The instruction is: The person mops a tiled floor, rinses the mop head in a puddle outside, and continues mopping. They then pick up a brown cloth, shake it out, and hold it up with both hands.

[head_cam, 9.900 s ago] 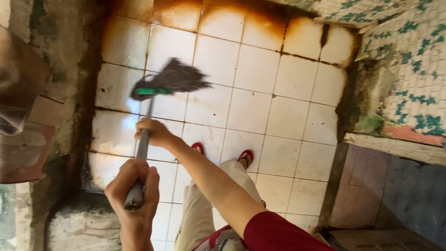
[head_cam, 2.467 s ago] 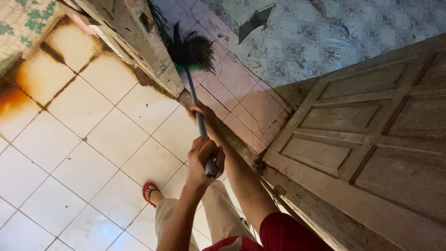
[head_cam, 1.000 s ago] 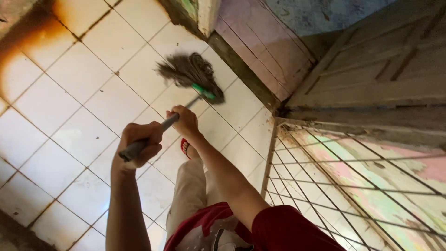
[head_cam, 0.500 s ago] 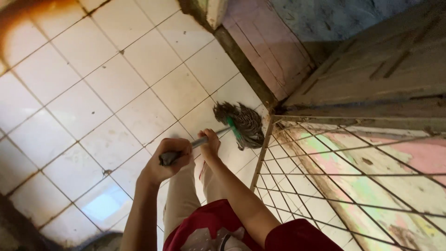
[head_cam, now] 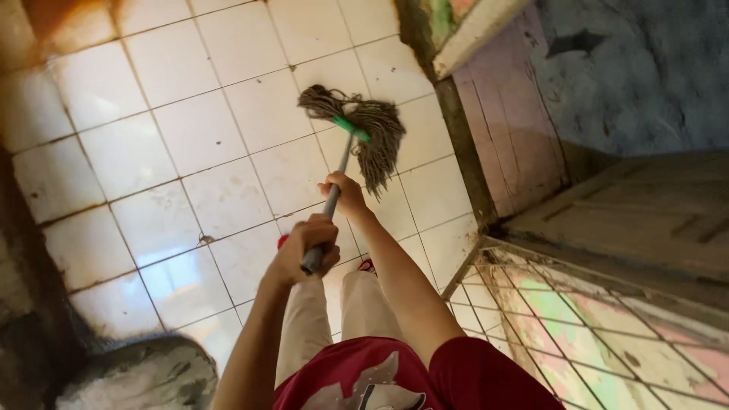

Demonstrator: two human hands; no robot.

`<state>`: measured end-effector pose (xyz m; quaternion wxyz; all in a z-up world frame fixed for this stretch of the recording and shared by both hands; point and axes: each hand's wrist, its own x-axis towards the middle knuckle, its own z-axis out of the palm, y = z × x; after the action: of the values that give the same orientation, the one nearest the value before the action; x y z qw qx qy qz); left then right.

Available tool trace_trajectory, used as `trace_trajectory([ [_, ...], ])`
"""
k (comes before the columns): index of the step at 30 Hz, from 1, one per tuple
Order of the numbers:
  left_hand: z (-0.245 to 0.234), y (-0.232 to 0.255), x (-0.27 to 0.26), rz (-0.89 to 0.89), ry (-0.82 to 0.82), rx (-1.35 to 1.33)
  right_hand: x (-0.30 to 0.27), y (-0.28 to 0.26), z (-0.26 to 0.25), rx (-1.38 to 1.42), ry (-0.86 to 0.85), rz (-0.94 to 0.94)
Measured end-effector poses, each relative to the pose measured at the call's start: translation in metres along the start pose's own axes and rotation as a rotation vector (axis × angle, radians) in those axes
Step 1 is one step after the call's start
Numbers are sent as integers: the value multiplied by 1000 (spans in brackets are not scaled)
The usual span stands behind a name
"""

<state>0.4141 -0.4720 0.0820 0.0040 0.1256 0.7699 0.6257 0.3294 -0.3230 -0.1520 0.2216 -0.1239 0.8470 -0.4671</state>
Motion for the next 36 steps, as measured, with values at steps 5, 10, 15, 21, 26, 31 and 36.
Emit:
trace_trajectory([
  [5, -59, -25, -7, -164, -65, -259, -21, -9, 25, -187, 187, 21],
  [10, -57, -74, -44, -307, -18, -404, -54, 47, 52, -291, 185, 163],
  [15, -107, -52, -87, -415, 136, -418, -33, 37, 111, -405, 156, 279],
  [21, -190, 35, -136, -486, 476, -279, -2, -100, 216, -169, -38, -73],
  [26, -208, 84, -161, -479, 735, 51, 8, -178, 312, 1, -474, -311],
  [31, -195, 44, -176, -447, 934, 305, 29, -222, 350, -14, -782, -314],
  [36, -215, 15, -194, -286, 812, 312, 48, -246, 319, -256, -899, -450],
])
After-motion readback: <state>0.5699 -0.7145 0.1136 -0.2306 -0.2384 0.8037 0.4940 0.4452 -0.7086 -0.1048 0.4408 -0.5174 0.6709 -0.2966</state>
